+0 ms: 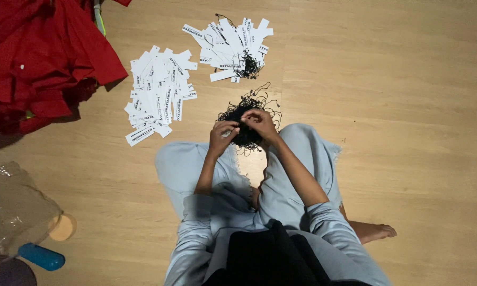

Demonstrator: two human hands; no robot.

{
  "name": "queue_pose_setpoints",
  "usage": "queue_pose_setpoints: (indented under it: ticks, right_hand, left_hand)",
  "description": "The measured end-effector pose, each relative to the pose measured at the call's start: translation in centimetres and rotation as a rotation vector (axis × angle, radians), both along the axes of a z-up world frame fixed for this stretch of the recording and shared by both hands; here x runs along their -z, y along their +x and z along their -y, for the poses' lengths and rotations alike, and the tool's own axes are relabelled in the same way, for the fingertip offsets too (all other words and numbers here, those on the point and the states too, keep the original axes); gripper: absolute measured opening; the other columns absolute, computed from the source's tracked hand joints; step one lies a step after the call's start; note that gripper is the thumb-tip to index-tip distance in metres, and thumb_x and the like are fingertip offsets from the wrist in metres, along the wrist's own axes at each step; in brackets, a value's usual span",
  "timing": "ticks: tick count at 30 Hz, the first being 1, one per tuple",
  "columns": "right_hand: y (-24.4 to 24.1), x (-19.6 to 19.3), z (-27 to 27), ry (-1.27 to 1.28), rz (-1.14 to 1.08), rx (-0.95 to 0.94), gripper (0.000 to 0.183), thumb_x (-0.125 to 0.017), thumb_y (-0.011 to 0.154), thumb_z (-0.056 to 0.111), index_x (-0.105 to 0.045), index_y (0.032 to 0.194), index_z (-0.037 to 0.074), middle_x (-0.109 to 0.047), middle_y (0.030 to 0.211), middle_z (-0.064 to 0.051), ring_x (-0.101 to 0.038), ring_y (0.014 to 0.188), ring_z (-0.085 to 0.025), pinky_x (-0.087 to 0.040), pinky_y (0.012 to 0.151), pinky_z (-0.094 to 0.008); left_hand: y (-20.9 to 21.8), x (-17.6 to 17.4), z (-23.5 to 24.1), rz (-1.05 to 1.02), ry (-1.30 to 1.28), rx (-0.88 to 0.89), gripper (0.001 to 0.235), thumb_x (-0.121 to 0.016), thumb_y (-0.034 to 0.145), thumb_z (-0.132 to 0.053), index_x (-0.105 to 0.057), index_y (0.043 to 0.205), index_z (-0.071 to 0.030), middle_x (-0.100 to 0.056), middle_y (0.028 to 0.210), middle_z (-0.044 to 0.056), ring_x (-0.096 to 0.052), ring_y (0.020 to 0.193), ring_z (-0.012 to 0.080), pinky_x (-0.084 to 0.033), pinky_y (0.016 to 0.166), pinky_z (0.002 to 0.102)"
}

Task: The person sits on the floor and repeatedly picks up white paper tags and black elastic cords. They thread the cord through the tag and tie a knot to secure them together, placing the finished items into a growing pile.

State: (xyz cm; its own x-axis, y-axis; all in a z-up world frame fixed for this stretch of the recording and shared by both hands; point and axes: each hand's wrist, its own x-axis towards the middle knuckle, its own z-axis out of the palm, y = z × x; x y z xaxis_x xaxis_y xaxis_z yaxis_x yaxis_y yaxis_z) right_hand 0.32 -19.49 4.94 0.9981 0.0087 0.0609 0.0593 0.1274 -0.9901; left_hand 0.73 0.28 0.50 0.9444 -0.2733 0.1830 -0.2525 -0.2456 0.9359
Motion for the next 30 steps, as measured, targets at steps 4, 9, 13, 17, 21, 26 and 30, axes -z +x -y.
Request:
queue_pose_setpoints:
  ticks: [4,9,13,17,21,26,30]
  right_hand:
    - [1.2,1.9,1.5,-0.161,0.091,0.077,0.012,-0.084,0.084,0.006,-0.079,0.094,0.009,-0.072,0.088,-0.004,-0.055,0.063,-0.005,-0.044,0.058,-0.018]
    - [0.7,-1.9,1.4,-0.181,0.018,0.119,0.011,-0.081,0.086,0.005,-0.078,0.096,0.01,-0.07,0.083,-0.001,-0.051,0.066,-0.003,-0.044,0.062,-0.016]
    - [2.2,-3.7,1.3,-0.219,0.005,0.118,0.011,-0.079,0.086,0.005,-0.077,0.097,0.01,-0.067,0.076,0.001,-0.049,0.062,-0.002,-0.041,0.058,-0.016]
    - [6.1,-4.6,1.1,-0.277,0.009,0.075,0.015,-0.072,0.085,0.002,-0.073,0.098,0.009,-0.07,0.075,-0.004,-0.053,0.056,-0.007,-0.047,0.059,-0.023]
    - [12.3,-3.0,1.5,-0.552,0.017,0.061,0.01,-0.072,0.083,0.01,-0.074,0.09,0.018,-0.073,0.076,-0.004,-0.063,0.061,-0.021,-0.052,0.068,-0.036]
    - [20.4,-5.8,1.5,-0.625,0.103,0.301,0.012,-0.067,0.086,0.015,-0.073,0.083,0.024,-0.072,0.072,0.002,-0.059,0.057,-0.019,-0.05,0.064,-0.032]
    - [21.0,-12.5,0.3,-0.46,0.36,0.526,0.014,-0.066,0.086,0.003,-0.069,0.083,0.016,-0.078,0.079,0.001,-0.075,0.076,-0.007,-0.041,0.05,-0.019]
  left_hand:
    - [-0.6,-0.9,0.4,-0.259,-0.18,0.021,0.014,-0.083,0.091,-0.026,-0.081,0.086,-0.014,-0.079,0.088,0.004,-0.07,0.093,0.0144,-0.053,0.094,0.036]
    - [-0.2,-1.6,0.0,-0.363,-0.291,0.118,0.03,-0.079,0.094,-0.024,-0.073,0.122,-0.014,-0.076,0.086,0.007,-0.07,0.07,0.0103,-0.056,0.082,0.028]
    - [0.2,-0.6,-0.1,-0.4,-0.363,0.083,0.035,-0.076,0.096,-0.022,-0.069,0.128,-0.009,-0.074,0.087,0.011,-0.067,0.074,0.0129,-0.055,0.082,0.029]
    - [0.6,-1.0,-0.1,-0.266,-0.029,-0.078,0.047,-0.08,0.092,-0.031,-0.065,0.131,-0.008,-0.071,0.112,0.016,-0.069,0.104,0.031,-0.054,0.094,0.044]
    - [0.7,-2.6,-0.4,-0.124,0.226,-0.221,0.045,-0.082,0.09,-0.023,-0.063,0.127,-0.005,-0.066,0.112,0.013,-0.066,0.105,0.0309,-0.056,0.091,0.043]
    - [1.2,0.3,-0.3,-0.13,0.393,-0.15,0.028,-0.083,0.086,-0.035,-0.072,0.105,-0.017,-0.069,0.095,0.003,-0.068,0.093,0.0241,-0.057,0.082,0.04]
    - [1.3,1.1,-0.1,-0.027,0.471,-0.042,0.021,-0.079,0.088,-0.039,-0.079,0.1,-0.022,-0.075,0.099,-0.001,-0.069,0.082,0.0161,-0.053,0.064,0.035]
